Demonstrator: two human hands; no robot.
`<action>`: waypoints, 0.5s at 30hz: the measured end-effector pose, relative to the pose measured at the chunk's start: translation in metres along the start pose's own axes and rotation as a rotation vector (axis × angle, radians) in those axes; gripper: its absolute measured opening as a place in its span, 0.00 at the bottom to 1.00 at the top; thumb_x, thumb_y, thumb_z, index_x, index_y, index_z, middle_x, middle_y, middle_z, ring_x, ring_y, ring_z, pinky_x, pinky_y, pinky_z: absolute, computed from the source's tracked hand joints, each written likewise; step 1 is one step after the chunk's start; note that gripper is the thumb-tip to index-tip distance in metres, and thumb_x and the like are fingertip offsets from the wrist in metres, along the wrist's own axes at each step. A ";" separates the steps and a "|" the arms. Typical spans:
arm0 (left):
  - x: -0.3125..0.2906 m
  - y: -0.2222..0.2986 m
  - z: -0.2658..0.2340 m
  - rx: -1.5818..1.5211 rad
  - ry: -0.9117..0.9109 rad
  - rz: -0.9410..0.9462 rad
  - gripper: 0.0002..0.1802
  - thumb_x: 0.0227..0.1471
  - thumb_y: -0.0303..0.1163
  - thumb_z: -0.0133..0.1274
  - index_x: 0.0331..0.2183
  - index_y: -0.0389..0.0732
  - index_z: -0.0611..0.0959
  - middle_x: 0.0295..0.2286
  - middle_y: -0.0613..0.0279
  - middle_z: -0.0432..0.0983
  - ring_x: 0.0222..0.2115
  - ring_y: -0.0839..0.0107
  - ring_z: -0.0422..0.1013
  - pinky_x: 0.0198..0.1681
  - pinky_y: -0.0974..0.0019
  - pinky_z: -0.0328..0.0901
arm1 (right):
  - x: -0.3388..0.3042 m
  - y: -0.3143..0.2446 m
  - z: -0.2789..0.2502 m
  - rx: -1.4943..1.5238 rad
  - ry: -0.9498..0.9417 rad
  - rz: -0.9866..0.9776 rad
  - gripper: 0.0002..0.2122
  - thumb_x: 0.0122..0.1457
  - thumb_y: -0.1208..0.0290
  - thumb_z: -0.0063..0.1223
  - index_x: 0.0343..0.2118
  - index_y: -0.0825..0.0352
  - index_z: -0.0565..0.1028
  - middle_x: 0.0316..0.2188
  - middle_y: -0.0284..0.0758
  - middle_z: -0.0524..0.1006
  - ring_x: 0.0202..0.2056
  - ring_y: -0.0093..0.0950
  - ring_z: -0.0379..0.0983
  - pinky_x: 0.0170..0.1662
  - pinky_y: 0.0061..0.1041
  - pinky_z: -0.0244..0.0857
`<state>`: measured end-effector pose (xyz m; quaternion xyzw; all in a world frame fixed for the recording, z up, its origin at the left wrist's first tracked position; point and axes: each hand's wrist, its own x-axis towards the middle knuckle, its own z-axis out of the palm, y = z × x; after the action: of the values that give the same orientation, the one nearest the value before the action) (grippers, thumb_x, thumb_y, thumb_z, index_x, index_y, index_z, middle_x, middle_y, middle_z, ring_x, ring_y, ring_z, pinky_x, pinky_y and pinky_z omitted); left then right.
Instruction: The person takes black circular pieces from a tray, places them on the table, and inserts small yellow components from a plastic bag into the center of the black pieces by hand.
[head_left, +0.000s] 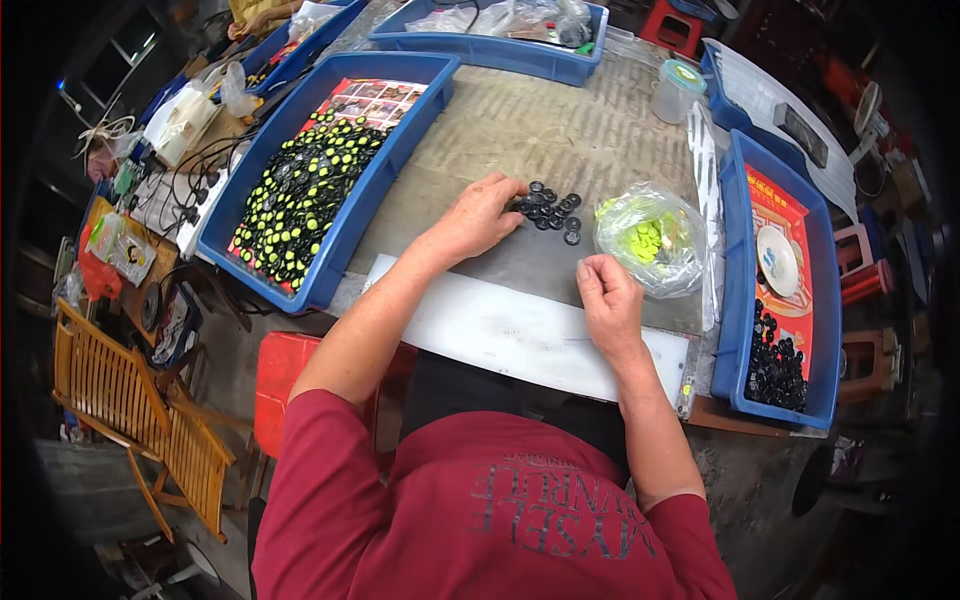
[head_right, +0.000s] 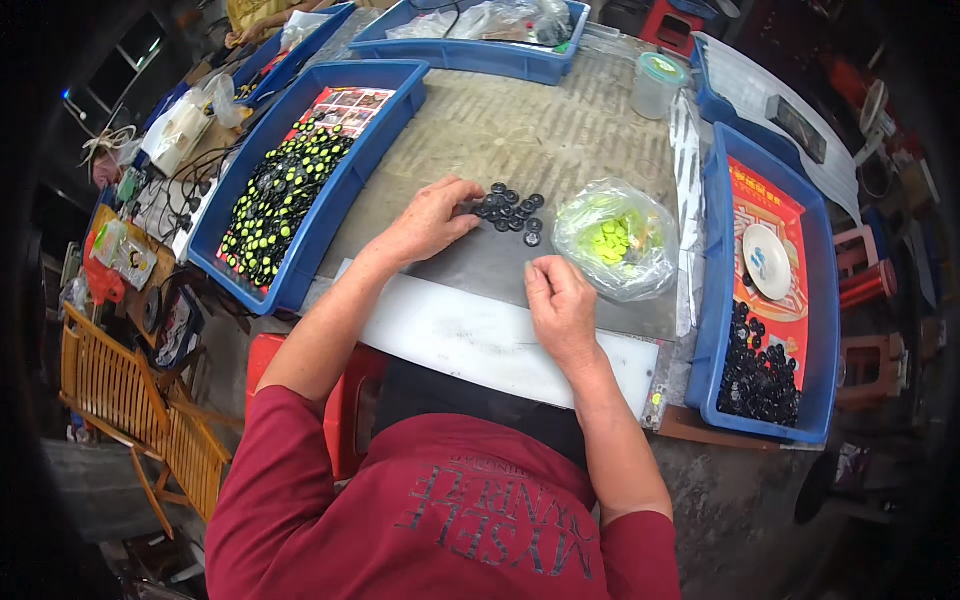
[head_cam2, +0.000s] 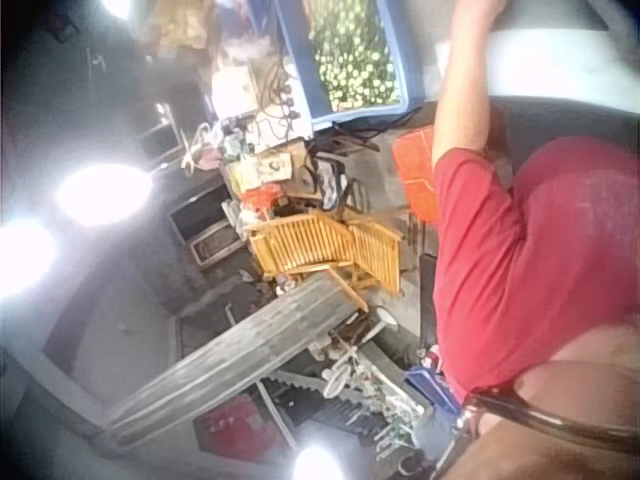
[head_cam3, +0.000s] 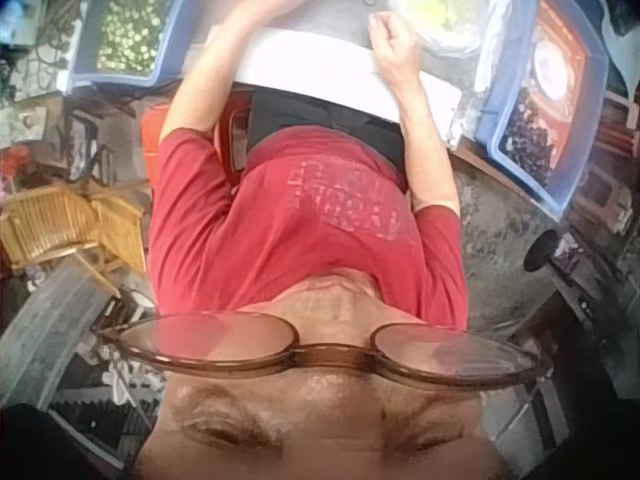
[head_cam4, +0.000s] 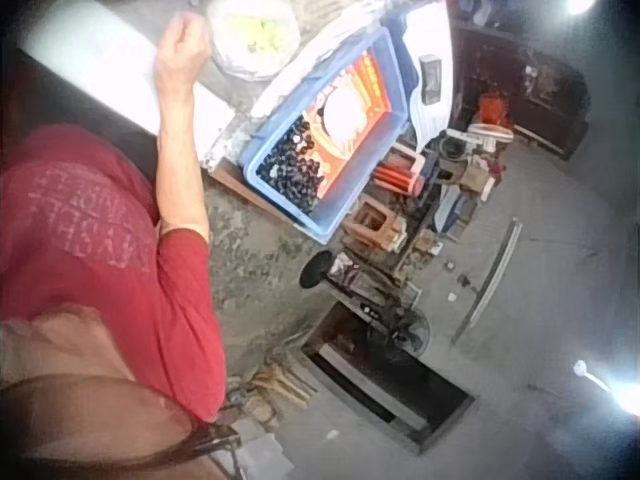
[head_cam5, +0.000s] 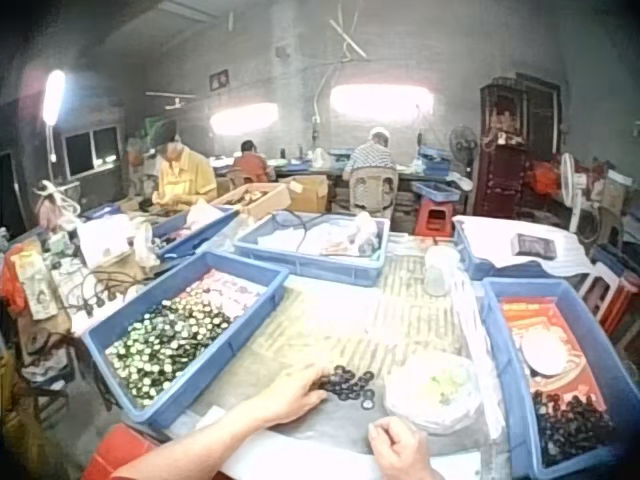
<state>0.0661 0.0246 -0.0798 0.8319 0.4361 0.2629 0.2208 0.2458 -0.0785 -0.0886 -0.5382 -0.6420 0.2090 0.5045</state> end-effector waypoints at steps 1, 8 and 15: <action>0.001 -0.001 0.001 -0.004 -0.007 0.007 0.15 0.38 0.27 0.51 0.34 0.37 0.72 0.30 0.55 0.68 0.32 0.63 0.67 0.35 0.66 0.61 | 0.000 0.001 -0.001 -0.012 -0.010 0.006 0.05 0.49 0.75 0.47 0.22 0.70 0.68 0.16 0.38 0.68 0.18 0.32 0.65 0.23 0.26 0.58; 0.007 -0.002 0.009 0.133 -0.059 -0.026 0.14 0.38 0.29 0.52 0.33 0.38 0.73 0.30 0.55 0.68 0.35 0.59 0.65 0.37 0.63 0.60 | 0.002 0.001 0.000 -0.023 -0.030 -0.011 0.05 0.49 0.75 0.46 0.22 0.70 0.68 0.17 0.40 0.69 0.20 0.34 0.66 0.23 0.28 0.58; 0.006 -0.005 0.015 0.122 0.013 -0.033 0.12 0.38 0.28 0.52 0.30 0.38 0.73 0.28 0.55 0.68 0.33 0.59 0.66 0.35 0.63 0.60 | 0.001 -0.001 -0.002 0.000 -0.045 0.007 0.04 0.49 0.76 0.46 0.22 0.71 0.67 0.17 0.40 0.68 0.19 0.34 0.65 0.22 0.28 0.58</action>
<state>0.0754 0.0307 -0.0927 0.8348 0.4663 0.2375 0.1711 0.2477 -0.0782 -0.0867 -0.5354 -0.6514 0.2229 0.4893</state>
